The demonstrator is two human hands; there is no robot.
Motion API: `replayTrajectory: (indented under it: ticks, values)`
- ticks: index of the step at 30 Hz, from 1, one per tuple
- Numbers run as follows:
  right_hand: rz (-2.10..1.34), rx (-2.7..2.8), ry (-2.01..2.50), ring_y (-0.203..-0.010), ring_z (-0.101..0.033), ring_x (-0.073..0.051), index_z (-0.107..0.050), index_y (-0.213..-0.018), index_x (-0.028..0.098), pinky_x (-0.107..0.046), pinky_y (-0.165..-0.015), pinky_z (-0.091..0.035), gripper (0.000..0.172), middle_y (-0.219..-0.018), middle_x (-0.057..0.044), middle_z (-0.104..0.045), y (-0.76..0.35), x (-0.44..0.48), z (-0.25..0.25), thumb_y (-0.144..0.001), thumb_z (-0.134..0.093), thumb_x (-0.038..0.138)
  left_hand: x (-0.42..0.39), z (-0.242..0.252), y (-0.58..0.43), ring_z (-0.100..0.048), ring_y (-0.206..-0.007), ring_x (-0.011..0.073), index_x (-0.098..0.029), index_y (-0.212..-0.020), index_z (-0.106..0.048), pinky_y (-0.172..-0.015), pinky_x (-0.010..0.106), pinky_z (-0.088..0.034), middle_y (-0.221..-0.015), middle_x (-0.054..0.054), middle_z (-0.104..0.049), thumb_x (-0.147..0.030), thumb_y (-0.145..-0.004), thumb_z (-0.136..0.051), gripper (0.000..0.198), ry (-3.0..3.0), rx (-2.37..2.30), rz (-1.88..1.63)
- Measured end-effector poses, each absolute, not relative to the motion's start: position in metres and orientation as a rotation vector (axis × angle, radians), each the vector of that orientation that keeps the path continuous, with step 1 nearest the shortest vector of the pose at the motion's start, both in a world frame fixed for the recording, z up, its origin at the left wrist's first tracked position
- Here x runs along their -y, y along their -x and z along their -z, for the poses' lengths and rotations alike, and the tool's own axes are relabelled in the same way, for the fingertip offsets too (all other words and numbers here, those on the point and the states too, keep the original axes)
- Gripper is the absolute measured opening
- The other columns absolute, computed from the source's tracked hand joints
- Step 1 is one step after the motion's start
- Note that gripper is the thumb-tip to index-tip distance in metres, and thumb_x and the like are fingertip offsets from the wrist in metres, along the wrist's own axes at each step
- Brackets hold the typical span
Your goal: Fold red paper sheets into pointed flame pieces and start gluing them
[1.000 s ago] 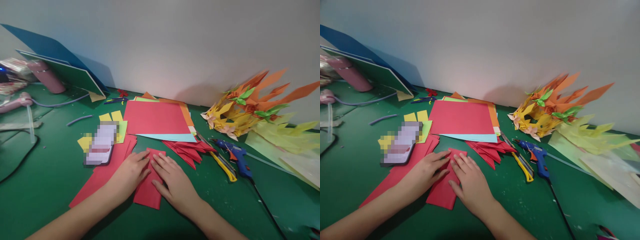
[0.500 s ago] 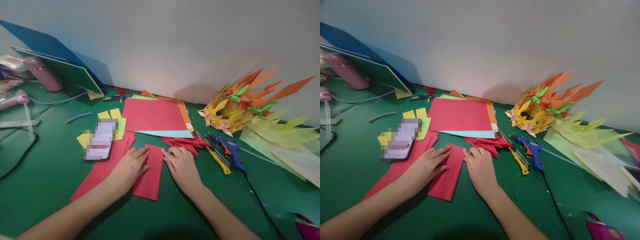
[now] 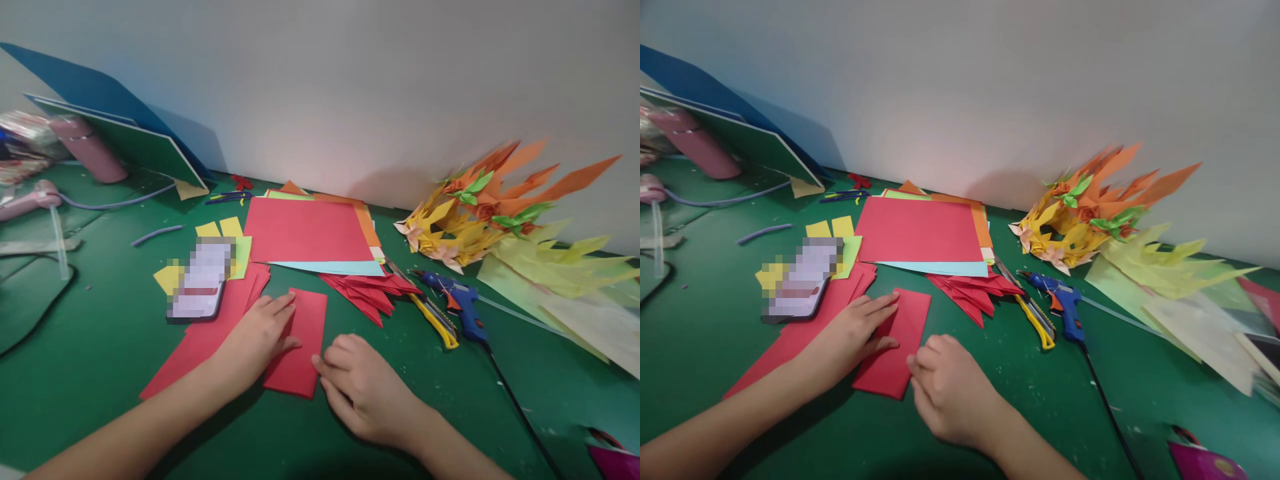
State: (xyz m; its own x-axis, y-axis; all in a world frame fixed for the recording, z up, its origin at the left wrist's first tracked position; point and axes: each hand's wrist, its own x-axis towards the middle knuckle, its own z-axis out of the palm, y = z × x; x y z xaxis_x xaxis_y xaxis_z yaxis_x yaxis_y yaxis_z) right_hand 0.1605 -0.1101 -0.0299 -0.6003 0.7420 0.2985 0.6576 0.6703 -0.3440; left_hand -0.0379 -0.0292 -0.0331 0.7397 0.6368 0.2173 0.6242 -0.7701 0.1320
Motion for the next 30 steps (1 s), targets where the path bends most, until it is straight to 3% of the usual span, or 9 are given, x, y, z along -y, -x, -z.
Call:
replayTrajectory:
  ticks: [10, 13, 18, 22, 25, 27, 30]
  values:
    - [-0.622, 2.372, 0.889, -0.061, -0.050, -0.016, -0.070, -0.078, 0.019, -0.030, -0.061, -0.040, 0.034, -0.063, -0.003, -0.060, -0.161, 0.110, 0.033, -0.093, -0.040, 0.017, 0.028, 0.035, 0.040, -0.066, -0.102, 0.0300, -0.011, -0.110, -0.065, -0.089, 0.044, -0.052, -0.127, 0.018, -0.061, -0.028, -0.078, -0.074, 0.036, -2.817, -1.040, -0.362]
    - [-0.481, 2.282, 1.063, -0.060, -0.051, -0.017, -0.072, -0.080, 0.017, -0.030, -0.059, -0.039, 0.037, -0.060, -0.004, -0.059, -0.168, 0.095, 0.038, -0.095, -0.039, 0.018, 0.029, 0.034, 0.040, -0.066, -0.101, 0.0303, -0.011, -0.109, -0.065, -0.089, 0.044, -0.053, -0.128, 0.018, -0.061, -0.026, -0.076, -0.076, 0.038, -2.784, -1.073, -0.348]
    - [-0.152, 2.241, 1.447, -0.064, -0.054, -0.020, -0.070, -0.110, 0.011, -0.033, -0.063, -0.042, 0.036, -0.067, -0.006, -0.065, -0.177, 0.070, 0.043, -0.097, -0.037, 0.020, 0.029, 0.033, 0.040, -0.064, -0.105, 0.0304, -0.013, -0.111, -0.065, -0.092, 0.046, -0.052, -0.130, 0.017, -0.060, -0.025, -0.076, -0.076, 0.038, -2.680, -1.108, -0.355]
    - [0.024, 2.280, 1.584, -0.071, -0.060, -0.024, -0.066, -0.116, 0.007, -0.036, -0.069, -0.045, 0.037, -0.079, -0.011, -0.071, -0.171, 0.061, 0.048, -0.096, -0.037, 0.019, 0.028, 0.036, 0.043, -0.059, -0.114, 0.0308, -0.015, -0.119, -0.060, -0.093, 0.047, -0.052, -0.137, 0.018, -0.052, -0.024, -0.074, -0.075, 0.048, -2.476, -1.161, -0.460]
    - [0.053, 2.264, 1.606, -0.074, -0.061, -0.025, -0.064, -0.119, 0.007, -0.037, -0.068, -0.046, 0.037, -0.081, -0.012, -0.071, -0.169, 0.061, 0.052, -0.095, -0.037, 0.017, 0.025, 0.038, 0.045, -0.065, -0.091, 0.0205, -0.021, -0.125, -0.055, -0.079, 0.040, -0.058, -0.135, 0.014, -0.048, -0.019, -0.073, -0.073, 0.056, -2.228, -1.172, -0.527]
    - [0.034, 2.239, 1.582, -0.075, -0.061, -0.025, -0.062, -0.122, 0.009, -0.037, -0.066, -0.047, 0.038, -0.083, -0.011, -0.071, -0.169, 0.063, 0.054, -0.094, -0.036, 0.017, 0.023, 0.038, 0.045, -0.062, -0.073, 0.0127, -0.024, -0.125, -0.055, -0.069, 0.034, -0.058, -0.129, 0.011, -0.049, -0.017, -0.074, -0.068, 0.054, -2.076, -1.160, -0.590]
    - [-0.037, 2.176, 1.514, -0.076, -0.061, -0.025, -0.052, -0.132, 0.009, -0.037, -0.065, -0.049, 0.043, -0.091, -0.013, -0.070, -0.169, 0.065, 0.052, -0.094, -0.034, 0.017, 0.021, 0.037, 0.042, -0.055, -0.064, 0.0083, -0.025, -0.123, -0.057, -0.063, 0.030, -0.056, -0.122, 0.008, -0.051, -0.017, -0.077, -0.059, 0.047, -1.917, -1.087, -0.679]
